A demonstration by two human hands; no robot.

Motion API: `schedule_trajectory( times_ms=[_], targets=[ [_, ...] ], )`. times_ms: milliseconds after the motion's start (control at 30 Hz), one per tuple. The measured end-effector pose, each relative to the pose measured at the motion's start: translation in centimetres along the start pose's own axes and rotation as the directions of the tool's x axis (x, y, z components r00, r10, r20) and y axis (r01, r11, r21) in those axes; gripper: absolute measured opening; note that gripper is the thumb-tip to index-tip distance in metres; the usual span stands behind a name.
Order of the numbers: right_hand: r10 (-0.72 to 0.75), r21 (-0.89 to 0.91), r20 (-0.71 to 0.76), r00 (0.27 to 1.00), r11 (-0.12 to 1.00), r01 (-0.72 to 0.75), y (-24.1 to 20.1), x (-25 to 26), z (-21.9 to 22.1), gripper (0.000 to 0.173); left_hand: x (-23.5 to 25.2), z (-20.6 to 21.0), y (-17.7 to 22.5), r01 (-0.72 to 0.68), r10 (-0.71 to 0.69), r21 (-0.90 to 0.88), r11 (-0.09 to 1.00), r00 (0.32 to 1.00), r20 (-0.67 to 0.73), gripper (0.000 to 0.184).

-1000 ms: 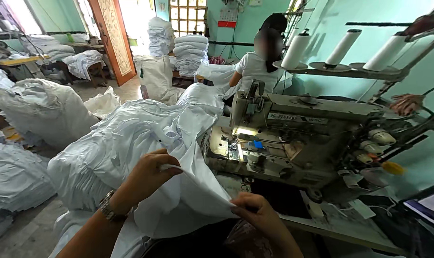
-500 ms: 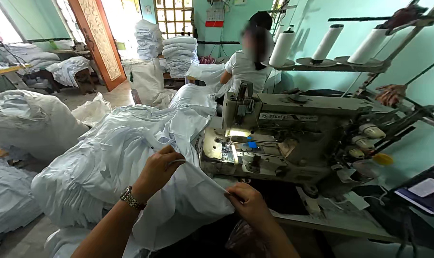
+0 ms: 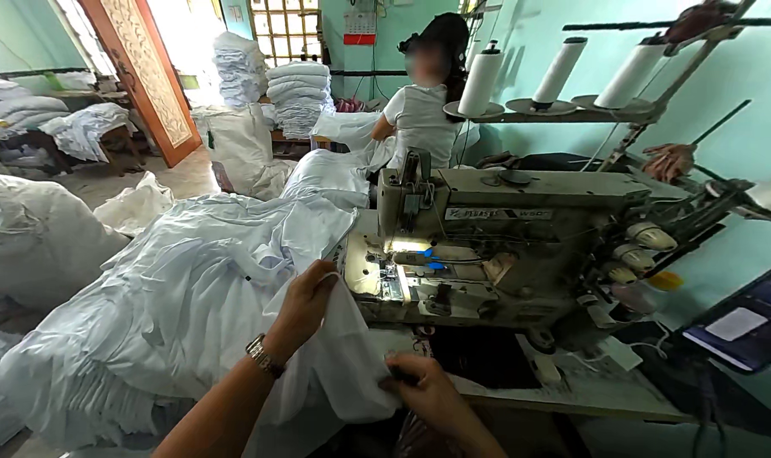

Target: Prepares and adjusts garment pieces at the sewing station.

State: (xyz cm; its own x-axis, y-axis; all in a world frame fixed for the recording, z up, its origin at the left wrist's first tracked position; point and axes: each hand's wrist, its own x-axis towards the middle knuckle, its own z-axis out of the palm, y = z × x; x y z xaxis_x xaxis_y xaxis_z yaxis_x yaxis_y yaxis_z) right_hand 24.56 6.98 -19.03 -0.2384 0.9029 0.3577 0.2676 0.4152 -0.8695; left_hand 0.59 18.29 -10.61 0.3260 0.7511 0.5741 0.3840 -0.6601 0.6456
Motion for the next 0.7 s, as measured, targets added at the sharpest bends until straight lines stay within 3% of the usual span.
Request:
schedule_trajectory(
  times_ms=[33,100,167,233,367,533,700],
  targets=[
    [0.068,0.178,0.050,0.996,0.981,-0.076,-0.2,-0.1,0.0,0.011,1.3,0.9,0.2,0.016,-0.018,0.042,0.999,0.999,0.047,0.023],
    [0.186,0.356,0.082,0.979,0.912,-0.203,0.0,-0.3,-0.2,0.009,3.9,2.5,0.3,0.056,-0.106,0.225,0.973,0.971,0.216,0.024],
    [0.283,0.410,0.035,0.958,0.870,-0.272,1.2,-0.4,-0.4,0.008,6.7,4.5,0.3,0.084,-0.248,0.395,0.915,0.889,0.385,0.025],
    [0.350,0.427,-0.048,0.935,0.854,-0.298,2.5,0.2,-0.9,0.008,9.3,6.3,0.3,0.067,-0.304,0.466,0.882,0.837,0.455,0.028],
    [0.387,0.475,-0.154,0.909,0.836,-0.275,3.0,2.1,-1.4,0.010,12.4,8.6,-2.6,0.087,-0.252,0.391,0.916,0.885,0.392,0.027],
    [0.361,0.472,-0.110,0.926,0.839,-0.271,3.5,1.7,-0.5,0.006,12.0,8.7,-3.3,0.052,-0.180,0.343,0.938,0.917,0.355,0.024],
    [0.337,0.510,-0.229,0.913,0.841,-0.182,4.0,1.7,0.8,0.005,12.2,8.4,-2.6,0.058,-0.192,0.340,0.939,0.907,0.374,0.023]
  ],
)
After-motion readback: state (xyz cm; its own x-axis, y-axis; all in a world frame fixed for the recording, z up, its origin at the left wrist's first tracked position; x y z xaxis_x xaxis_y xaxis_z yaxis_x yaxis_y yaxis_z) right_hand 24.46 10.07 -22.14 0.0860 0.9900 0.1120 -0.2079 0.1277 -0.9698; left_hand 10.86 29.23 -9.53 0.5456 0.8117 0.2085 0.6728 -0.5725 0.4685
